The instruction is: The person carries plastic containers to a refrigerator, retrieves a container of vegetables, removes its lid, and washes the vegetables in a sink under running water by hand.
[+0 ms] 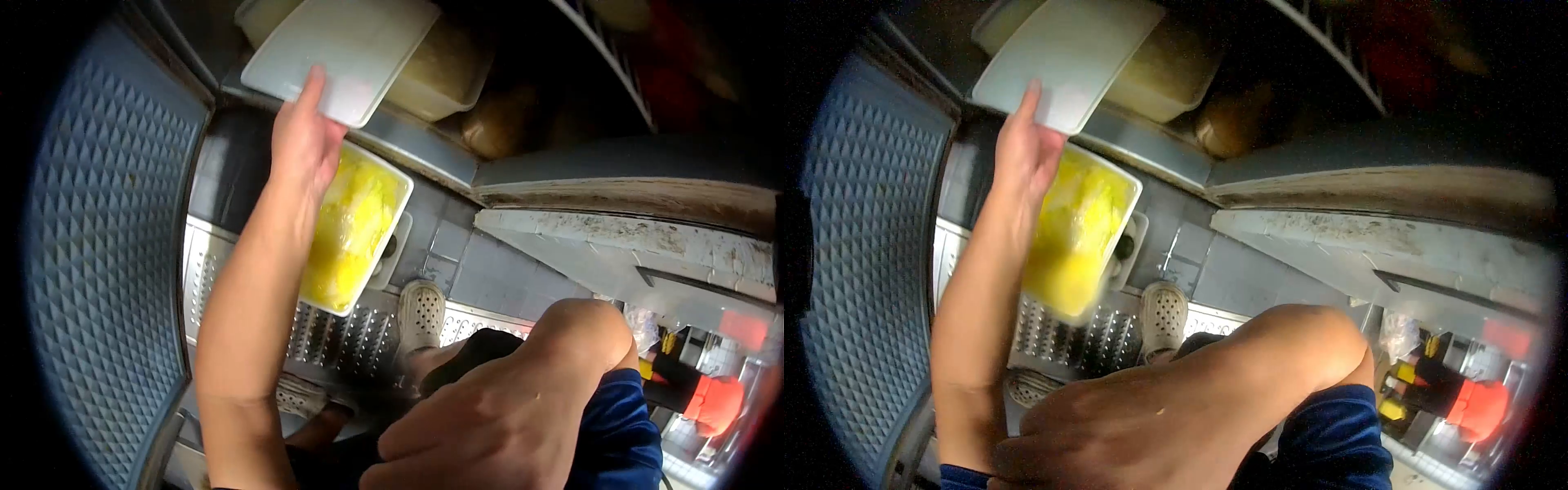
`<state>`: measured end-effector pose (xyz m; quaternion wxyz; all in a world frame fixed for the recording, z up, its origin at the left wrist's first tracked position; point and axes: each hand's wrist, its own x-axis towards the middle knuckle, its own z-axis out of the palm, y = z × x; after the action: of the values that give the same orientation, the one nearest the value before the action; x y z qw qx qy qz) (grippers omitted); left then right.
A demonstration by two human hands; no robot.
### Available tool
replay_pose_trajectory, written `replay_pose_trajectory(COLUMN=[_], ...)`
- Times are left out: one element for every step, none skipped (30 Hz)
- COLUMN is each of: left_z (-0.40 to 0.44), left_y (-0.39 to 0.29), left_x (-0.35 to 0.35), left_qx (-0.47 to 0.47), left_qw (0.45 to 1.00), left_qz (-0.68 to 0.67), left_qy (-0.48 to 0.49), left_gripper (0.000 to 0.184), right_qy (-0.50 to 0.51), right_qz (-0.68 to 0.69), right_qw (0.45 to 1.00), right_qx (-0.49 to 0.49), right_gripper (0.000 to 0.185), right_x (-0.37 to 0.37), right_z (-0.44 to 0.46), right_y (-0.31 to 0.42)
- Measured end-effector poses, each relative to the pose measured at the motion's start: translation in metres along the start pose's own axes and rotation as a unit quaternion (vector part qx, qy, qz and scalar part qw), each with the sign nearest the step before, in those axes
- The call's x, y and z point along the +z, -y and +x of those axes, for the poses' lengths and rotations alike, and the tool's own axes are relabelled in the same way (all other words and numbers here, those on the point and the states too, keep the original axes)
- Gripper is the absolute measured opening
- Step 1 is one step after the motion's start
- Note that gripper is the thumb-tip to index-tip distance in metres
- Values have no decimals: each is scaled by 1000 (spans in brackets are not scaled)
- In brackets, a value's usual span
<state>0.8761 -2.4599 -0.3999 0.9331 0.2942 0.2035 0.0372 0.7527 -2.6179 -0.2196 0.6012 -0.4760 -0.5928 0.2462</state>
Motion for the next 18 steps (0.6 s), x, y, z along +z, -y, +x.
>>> replay_pose_trajectory(left_z=[1,3,4,5,7,7,5,1,-8,-15,-26,-39,-53,-68,-84,-101,-115,-127], left_y=[1,0,0,0,-2,-4,-6,-10,-18,-23,-27,-35,-44,-52,-62,-73,-75,-76], left_x=[-4,-7,-12,-17,-20,-24,-26,-30,-30,-30,-35,-45,-57,-70,-83,-97,-116,-131], left_qx=[1,5,8,9,12,15,34,27,20,10,19,31,41,48,66,84,178,270], left_qw=[1000,999,998,998,998,998,998,998,999,998,998,994,989,983,953,908,864,807], left_qz=[-7,-12,-19,-18,-17,-15,-1,17,36,54,60,101,140,179,297,410,471,523], left_qy=[18,37,56,58,62,66,61,46,34,27,27,17,10,6,-10,-23,14,53], left_gripper=[36,35,33,33,32,31,30,30,31,32,34,33,32,32,31,30,29,27], right_qy=[36,44,22,-1,-53,-73,-92,-78,-53,-28,-18,-53,-111,-184,-277,-372,-448,-521], right_qz=[24,39,24,9,-37,-47,-56,-29,1,30,31,-7,-59,-106,-130,-124,-107,-88], right_qw=[999,998,999,1000,998,996,994,996,998,999,999,997,987,963,926,878,836,788], right_qx=[25,36,26,17,-14,-24,-34,-27,-24,-19,3,47,104,165,219,275,297,316], right_gripper=[27,27,25,24,23,25,27,29,26,24,24,25,26,27,29,33,34,36], right_x=[-7,-10,-5,0,15,19,23,17,7,-4,-13,-22,-31,-36,-40,-43,-46,-47], right_z=[-5,-9,-7,-6,-1,-1,0,-1,-8,-12,-22,-34,-52,-67,-81,-94,-97,-96], right_y=[1,0,-2,-3,-5,-6,-8,-8,-13,-18,-21,-28,-33,-40,-51,-64,-76,-89])
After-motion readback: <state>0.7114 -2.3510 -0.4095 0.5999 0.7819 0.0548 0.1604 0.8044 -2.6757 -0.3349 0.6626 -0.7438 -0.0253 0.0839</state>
